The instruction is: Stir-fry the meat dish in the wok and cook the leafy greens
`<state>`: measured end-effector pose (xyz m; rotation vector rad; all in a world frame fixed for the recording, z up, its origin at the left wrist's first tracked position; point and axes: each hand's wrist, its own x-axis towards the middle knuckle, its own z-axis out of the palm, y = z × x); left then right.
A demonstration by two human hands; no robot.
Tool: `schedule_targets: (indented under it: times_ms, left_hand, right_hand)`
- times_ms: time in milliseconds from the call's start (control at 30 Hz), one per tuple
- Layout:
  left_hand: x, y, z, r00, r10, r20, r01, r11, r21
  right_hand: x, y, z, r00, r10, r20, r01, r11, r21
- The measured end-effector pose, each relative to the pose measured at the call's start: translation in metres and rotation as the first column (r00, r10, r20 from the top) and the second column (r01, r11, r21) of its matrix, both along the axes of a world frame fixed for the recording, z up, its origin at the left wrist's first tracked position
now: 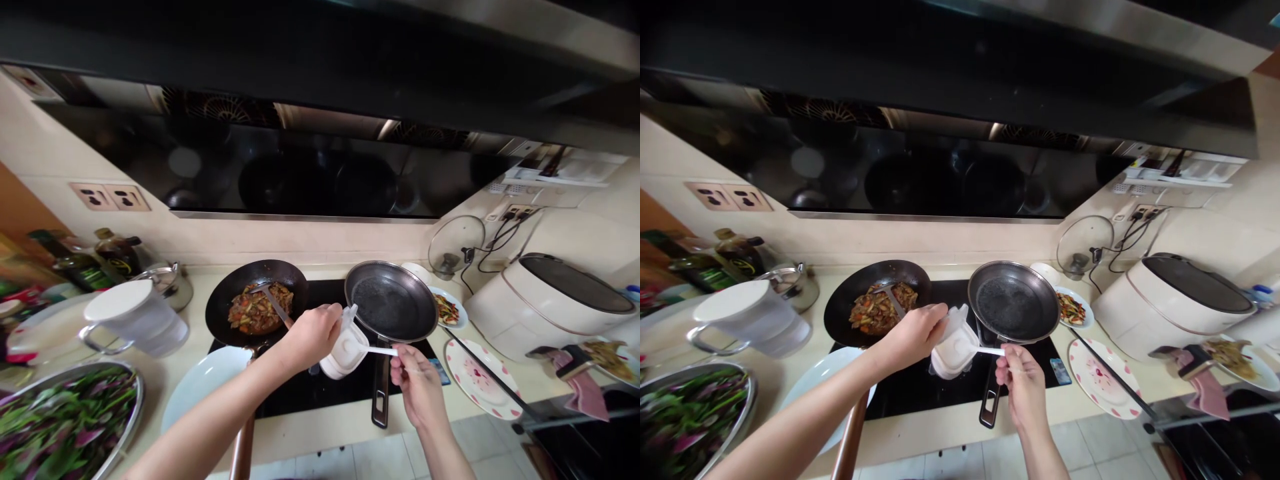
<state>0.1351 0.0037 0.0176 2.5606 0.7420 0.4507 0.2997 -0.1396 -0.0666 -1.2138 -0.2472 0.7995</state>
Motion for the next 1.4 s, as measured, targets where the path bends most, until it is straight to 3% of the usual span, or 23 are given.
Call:
schedule_targets:
  times_ms: [133, 267, 600, 767, 900, 1100, 1233, 1333, 1400]
  left_hand:
    - [0.005, 0.003, -0.006, 1.0, 0.001, -0.025, -0.001, 1.0, 0.015]
    - [0.008, 0.004, -0.009, 0.999, 0.005, -0.031, -0.004, 1.0, 0.022]
    - [0.017, 0.013, -0.014, 0.996, 0.073, -0.045, -0.072, 0.997, 0.022]
    - [0.026, 0.02, -0.015, 0.989, 0.131, -0.061, -0.127, 0.99, 0.063]
    - [0.026, 0.021, -0.014, 0.987, 0.154, -0.056, -0.149, 0.986, 0.077]
    - [0.02, 0.018, -0.012, 0.984, 0.169, -0.056, -0.166, 0.985, 0.052]
    - [0.014, 0.015, -0.013, 0.983, 0.173, -0.057, -0.171, 0.985, 0.025]
    - [0.011, 0.013, -0.014, 0.982, 0.178, -0.056, -0.178, 0.984, 0.011]
    - [0.009, 0.012, -0.015, 0.983, 0.177, -0.052, -0.177, 0.984, 0.004]
  right_hand:
    - [-0.005, 0.005, 0.003, 0.98, 0.093, 0.178, -0.084, 0.995, -0.062]
    - [-0.011, 0.013, 0.001, 0.968, 0.19, 0.161, -0.178, 0.98, -0.089]
    - [0.014, 0.022, -0.016, 0.999, 0.047, -0.025, -0.048, 0.999, -0.026]
    - [0.052, 0.028, -0.011, 0.99, -0.085, 0.114, 0.085, 0.996, 0.009]
    - [0.1, 0.051, -0.008, 0.961, -0.189, 0.201, 0.185, 0.982, 0.04]
    - [0.148, 0.068, -0.016, 0.909, -0.209, 0.361, 0.235, 0.972, -0.029]
    - [0.143, 0.051, -0.008, 0.896, -0.255, 0.363, 0.275, 0.962, -0.003]
    - [0.118, 0.036, 0.006, 0.907, -0.259, 0.331, 0.267, 0.963, 0.022]
    - [0.094, 0.027, 0.014, 0.932, -0.191, 0.308, 0.189, 0.981, 0.037]
